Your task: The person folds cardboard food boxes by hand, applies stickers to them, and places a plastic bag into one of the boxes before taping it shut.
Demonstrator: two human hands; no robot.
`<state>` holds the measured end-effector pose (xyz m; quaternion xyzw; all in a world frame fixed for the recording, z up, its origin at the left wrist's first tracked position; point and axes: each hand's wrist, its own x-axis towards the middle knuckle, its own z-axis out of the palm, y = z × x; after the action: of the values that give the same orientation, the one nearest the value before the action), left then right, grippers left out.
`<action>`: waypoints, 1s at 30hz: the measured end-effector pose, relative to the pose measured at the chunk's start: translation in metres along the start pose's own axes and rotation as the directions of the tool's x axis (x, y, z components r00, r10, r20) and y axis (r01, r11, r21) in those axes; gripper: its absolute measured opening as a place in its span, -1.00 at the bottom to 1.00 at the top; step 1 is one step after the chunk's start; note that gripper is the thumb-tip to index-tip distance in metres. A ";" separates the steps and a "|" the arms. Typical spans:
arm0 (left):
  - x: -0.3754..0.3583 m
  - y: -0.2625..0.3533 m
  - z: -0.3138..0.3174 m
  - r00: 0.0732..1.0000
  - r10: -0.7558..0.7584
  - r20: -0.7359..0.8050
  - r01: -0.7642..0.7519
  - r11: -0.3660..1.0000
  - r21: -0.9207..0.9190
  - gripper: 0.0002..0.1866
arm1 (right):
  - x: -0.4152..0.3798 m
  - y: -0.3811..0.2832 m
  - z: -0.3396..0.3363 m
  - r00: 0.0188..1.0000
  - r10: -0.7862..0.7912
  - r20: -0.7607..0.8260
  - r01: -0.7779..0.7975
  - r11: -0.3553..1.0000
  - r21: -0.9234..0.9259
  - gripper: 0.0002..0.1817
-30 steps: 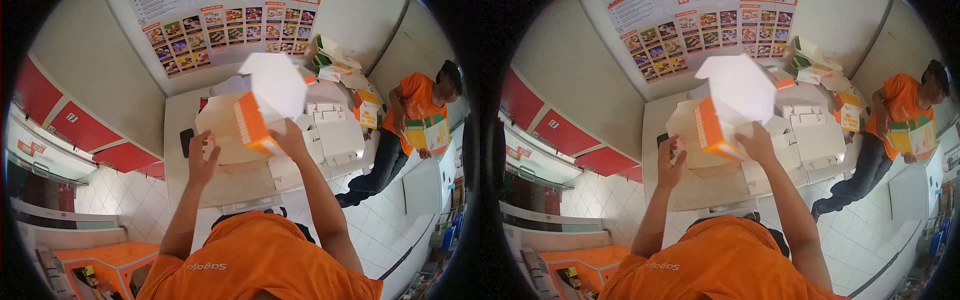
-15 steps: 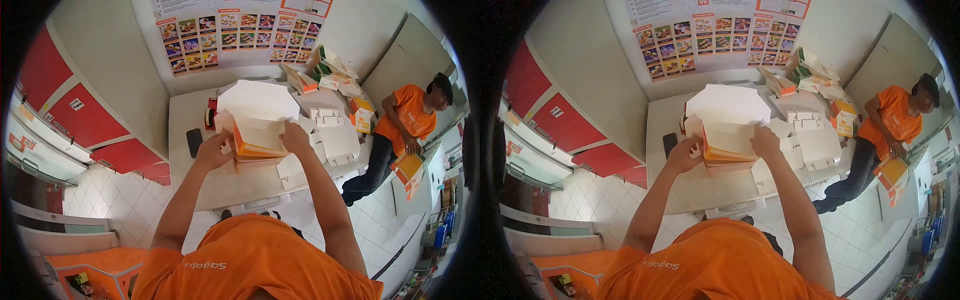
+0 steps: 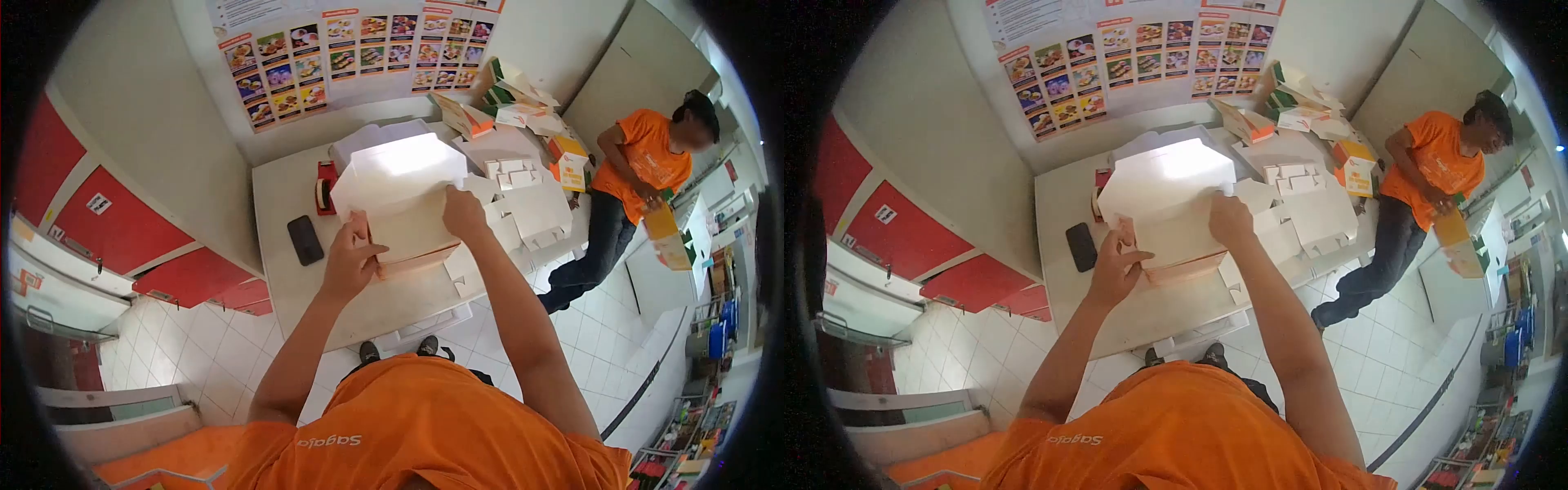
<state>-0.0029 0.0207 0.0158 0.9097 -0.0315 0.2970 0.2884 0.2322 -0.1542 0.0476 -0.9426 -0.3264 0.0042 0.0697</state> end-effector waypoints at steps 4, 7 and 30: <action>-0.003 0.009 0.001 0.990 -0.138 0.027 0.138 0.990 -0.015 -0.63 | -0.009 -0.012 0.006 0.993 0.119 -0.006 -0.118 0.991 0.069 -0.73; -0.003 0.010 0.015 0.989 -0.141 -0.038 0.140 0.990 -0.033 -0.57 | -0.019 -0.007 0.007 0.990 0.142 -0.011 -0.139 0.980 0.144 -0.62; 0.033 0.139 0.148 0.966 -0.106 0.237 0.182 0.929 -0.324 -0.51 | -0.021 0.248 0.094 0.923 0.352 0.158 -0.374 0.917 0.143 0.01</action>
<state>0.0697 -0.1719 0.0075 0.8721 -0.0466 0.1648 0.4584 0.3635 -0.3477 -0.0791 -0.9751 -0.1480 0.1058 0.1268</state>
